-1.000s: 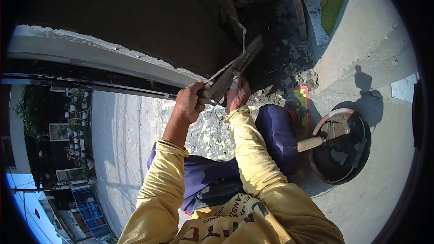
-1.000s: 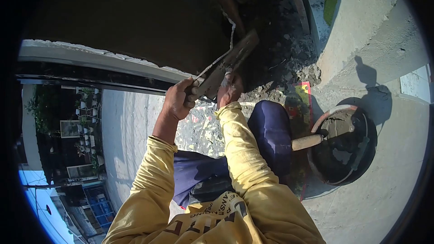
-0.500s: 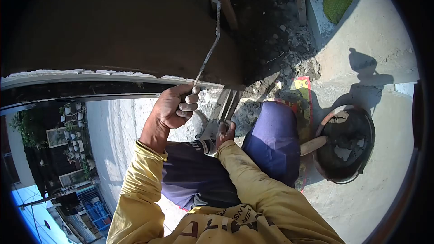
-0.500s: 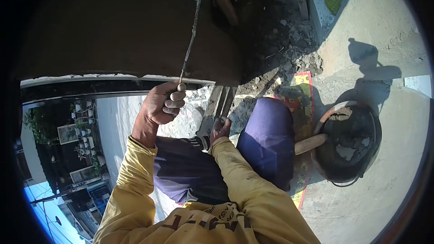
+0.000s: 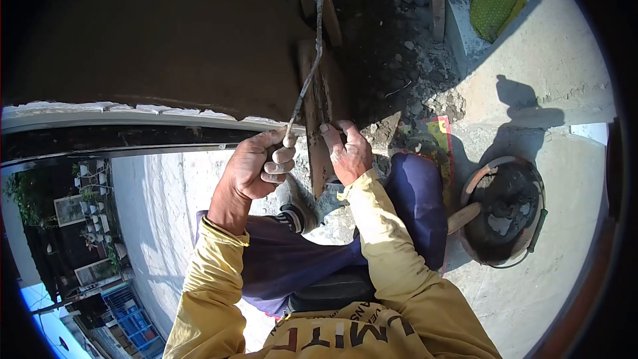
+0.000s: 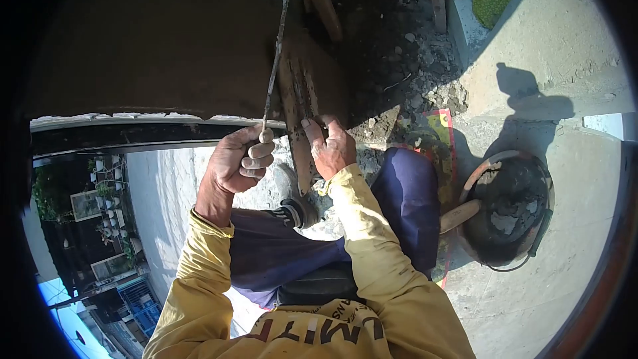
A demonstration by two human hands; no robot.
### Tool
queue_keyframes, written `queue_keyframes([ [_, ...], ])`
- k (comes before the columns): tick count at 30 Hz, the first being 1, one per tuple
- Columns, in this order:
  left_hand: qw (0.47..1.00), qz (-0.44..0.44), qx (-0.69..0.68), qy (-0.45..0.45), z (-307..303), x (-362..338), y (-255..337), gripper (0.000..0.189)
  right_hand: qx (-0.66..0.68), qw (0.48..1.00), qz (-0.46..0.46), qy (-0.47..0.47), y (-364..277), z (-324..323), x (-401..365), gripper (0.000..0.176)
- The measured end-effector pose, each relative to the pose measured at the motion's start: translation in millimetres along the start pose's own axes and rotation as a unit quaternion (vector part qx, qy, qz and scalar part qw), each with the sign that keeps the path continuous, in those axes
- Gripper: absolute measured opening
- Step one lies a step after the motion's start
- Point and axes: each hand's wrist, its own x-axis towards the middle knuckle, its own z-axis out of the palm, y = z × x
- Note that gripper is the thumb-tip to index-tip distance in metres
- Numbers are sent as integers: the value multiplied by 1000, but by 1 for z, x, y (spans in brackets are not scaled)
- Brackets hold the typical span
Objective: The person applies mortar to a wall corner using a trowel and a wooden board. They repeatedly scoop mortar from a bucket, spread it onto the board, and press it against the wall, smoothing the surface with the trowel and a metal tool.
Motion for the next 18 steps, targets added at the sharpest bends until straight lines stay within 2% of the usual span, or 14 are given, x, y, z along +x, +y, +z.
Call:
queue_keyframes([
  [2,1000,6,-1,-8,-4,1,-1,24,-28,999,11,-32,20,6,14,50],
  [4,1000,7,-1,-9,-4,1,-2,23,-42,993,85,-77,48,11,34,54],
  [5,1000,8,0,-10,-2,2,-1,23,-90,980,150,-94,58,7,39,57],
  [6,1000,8,1,-8,-1,1,-2,22,-144,972,171,-75,110,21,44,55],
  [7,1000,8,0,-9,-1,1,-2,22,-194,960,192,-57,109,26,42,55],
  [9,1000,7,-3,-9,-2,2,-2,22,-115,971,205,-35,113,23,31,52],
  [10,1000,4,1,-10,-2,1,-1,23,36,971,233,-42,94,15,26,51],
  [12,1000,0,17,-25,-5,1,-1,25,104,984,146,-5,33,-6,17,44],
  [14,999,-4,26,-30,-5,1,0,24,100,994,33,13,-8,-9,9,44],
  [15,999,-10,19,-34,-5,1,1,24,65,997,-35,12,-21,-8,6,52],
  [16,999,-15,13,-37,-6,2,1,24,37,998,-57,5,-32,-6,5,52],
  [17,999,-19,6,-39,-7,1,1,23,33,998,-27,-39,-42,-8,11,49],
  [18,999,-18,12,-43,-7,2,2,23,18,999,-34,-8,-37,-2,21,48],
])
